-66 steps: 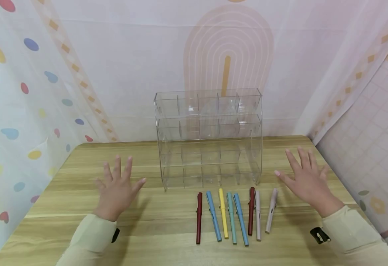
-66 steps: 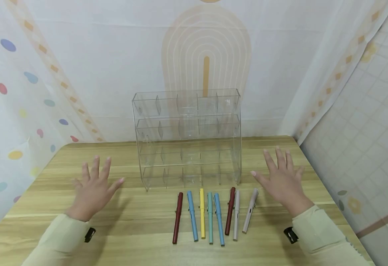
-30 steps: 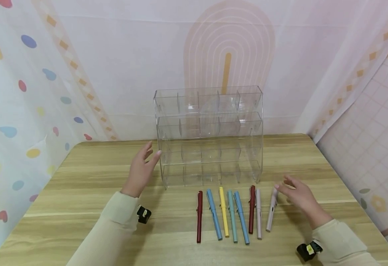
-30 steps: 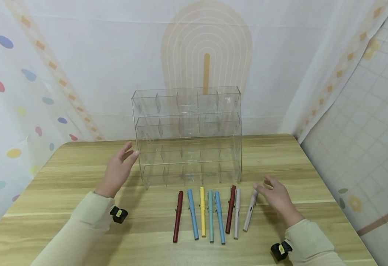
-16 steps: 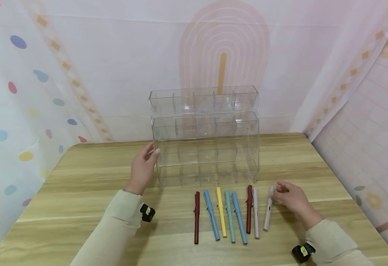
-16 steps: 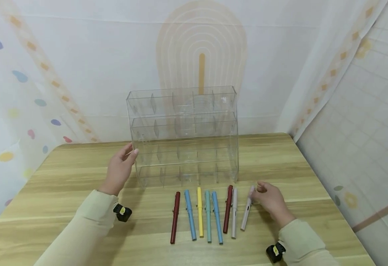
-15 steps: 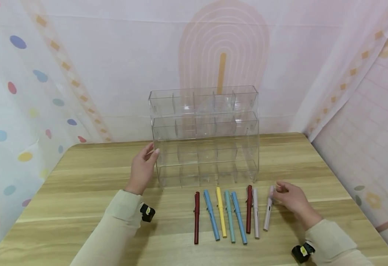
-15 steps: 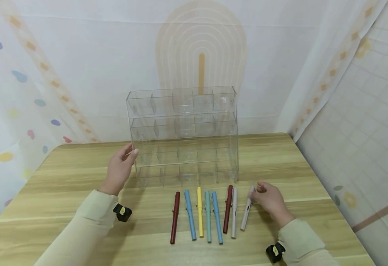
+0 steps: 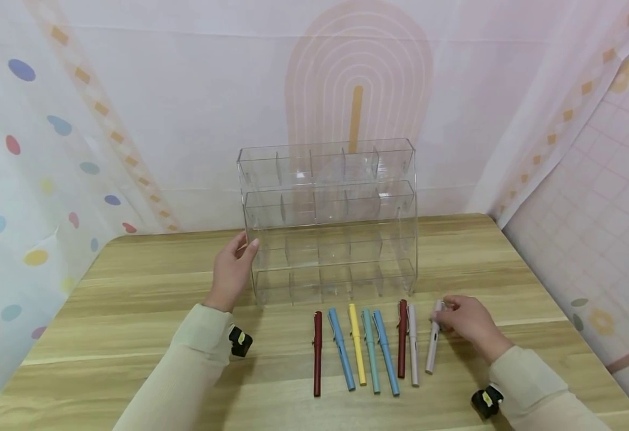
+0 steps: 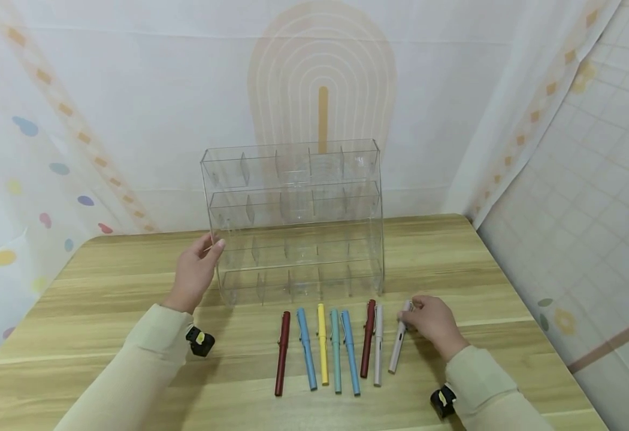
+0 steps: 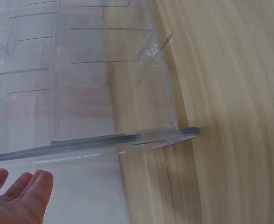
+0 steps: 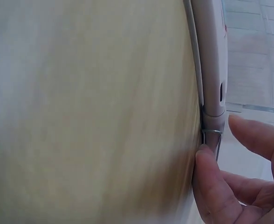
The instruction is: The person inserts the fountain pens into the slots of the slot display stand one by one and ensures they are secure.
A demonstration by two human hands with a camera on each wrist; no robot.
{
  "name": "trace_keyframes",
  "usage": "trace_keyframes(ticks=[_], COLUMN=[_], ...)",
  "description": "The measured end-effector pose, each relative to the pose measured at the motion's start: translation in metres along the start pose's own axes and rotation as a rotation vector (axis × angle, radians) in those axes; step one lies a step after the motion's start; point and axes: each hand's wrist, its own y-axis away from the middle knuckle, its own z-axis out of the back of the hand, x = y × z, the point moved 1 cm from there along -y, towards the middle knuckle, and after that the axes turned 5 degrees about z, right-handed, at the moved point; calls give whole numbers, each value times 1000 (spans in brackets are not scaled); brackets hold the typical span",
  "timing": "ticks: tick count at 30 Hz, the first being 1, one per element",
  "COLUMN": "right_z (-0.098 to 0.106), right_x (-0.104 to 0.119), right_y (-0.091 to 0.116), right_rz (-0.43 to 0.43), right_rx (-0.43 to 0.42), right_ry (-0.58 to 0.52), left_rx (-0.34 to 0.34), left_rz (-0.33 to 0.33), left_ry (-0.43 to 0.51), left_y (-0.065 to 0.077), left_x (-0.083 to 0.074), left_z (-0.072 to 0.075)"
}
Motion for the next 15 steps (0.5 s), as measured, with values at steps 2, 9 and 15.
trace_keyframes(ticks=[2,9,15], right_z=[0,-1,1], right_x=[1,1,1], right_y=[-2,-7,-10], right_rz=[6,13,-22], right_rx=[2,-12,-22], right_ry=[19,49,59], left_rx=[-3,-8,-3], left_rz=[-4,-5,-3], left_ry=[3,3,4], left_y=[0,0,-2], left_x=[-1,-4,-3], left_z=[0,-2,-3])
